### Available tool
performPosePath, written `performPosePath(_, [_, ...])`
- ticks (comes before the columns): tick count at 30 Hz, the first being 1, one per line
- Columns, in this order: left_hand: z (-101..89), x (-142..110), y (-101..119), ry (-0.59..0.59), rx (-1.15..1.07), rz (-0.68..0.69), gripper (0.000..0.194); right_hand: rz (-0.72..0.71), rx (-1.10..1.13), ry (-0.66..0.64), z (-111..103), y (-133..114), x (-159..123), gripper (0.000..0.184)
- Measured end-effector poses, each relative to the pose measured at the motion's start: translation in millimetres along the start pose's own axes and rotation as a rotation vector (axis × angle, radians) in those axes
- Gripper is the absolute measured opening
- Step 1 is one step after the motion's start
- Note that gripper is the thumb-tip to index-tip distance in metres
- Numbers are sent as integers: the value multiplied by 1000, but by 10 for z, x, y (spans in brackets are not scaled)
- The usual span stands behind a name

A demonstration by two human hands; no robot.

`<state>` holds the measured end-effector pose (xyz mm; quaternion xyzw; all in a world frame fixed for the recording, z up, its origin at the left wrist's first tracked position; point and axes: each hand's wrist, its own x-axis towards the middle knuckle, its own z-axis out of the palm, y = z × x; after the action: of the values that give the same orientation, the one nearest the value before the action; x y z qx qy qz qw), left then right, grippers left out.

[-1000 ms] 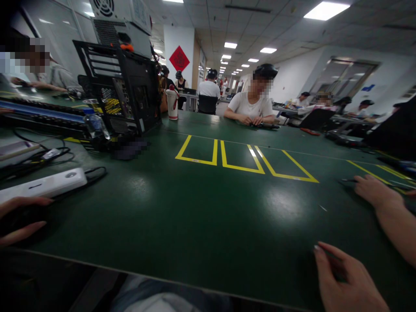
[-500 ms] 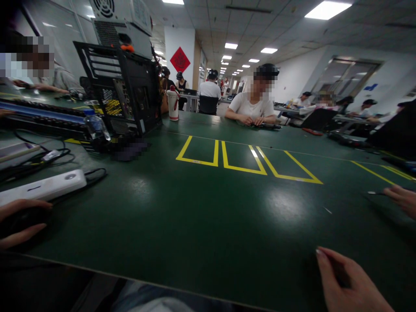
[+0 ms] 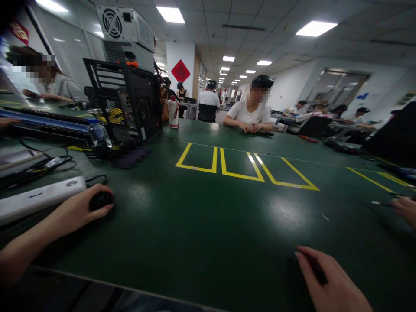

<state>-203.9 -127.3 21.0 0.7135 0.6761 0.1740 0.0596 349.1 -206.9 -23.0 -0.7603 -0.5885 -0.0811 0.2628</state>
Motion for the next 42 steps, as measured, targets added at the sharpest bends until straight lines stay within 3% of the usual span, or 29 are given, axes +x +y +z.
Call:
performPosePath(5, [280, 566, 643, -83, -117, 207, 37, -237, 237, -379, -189, -817, 272, 32])
performPosePath(8, [482, 903, 956, -94, -158, 328, 35, -347, 382, -599, -156, -1295, 494, 27])
performPosePath(12, [739, 1292, 1408, -101, -211, 459, 35, -342, 631, -730, 275, -1719, 903, 23])
performPosePath(14, [840, 1427, 1616, -78, -200, 509, 34, -248, 773, -697, 586, -1881, 1130, 26])
performPosePath(17, [944, 1544, 1830, -24, -168, 570, 34, 15, 1035, -660, 962, -2093, 1413, 25])
performPosePath(20, [999, 1581, 1903, 12, -151, 602, 36, 165, 1225, -748, 1114, -2224, 1544, 24])
performPosePath(25, [1020, 1497, 1856, 59, -186, 648, 59, 222, 1370, -825, 1088, -2201, 1492, 29])
performPosePath(28, [993, 1396, 1809, 77, -232, 712, 74, 123, 1367, -812, 1083, -2140, 1386, 35])
performPosePath(34, [950, 1304, 1743, 61, -271, 801, 60, -121, 1316, -606, 1113, -2127, 1209, 32])
performPosePath(42, [997, 1355, 1735, 100, -229, 792, 58, -183, 1299, -559, 1107, -2144, 1188, 28])
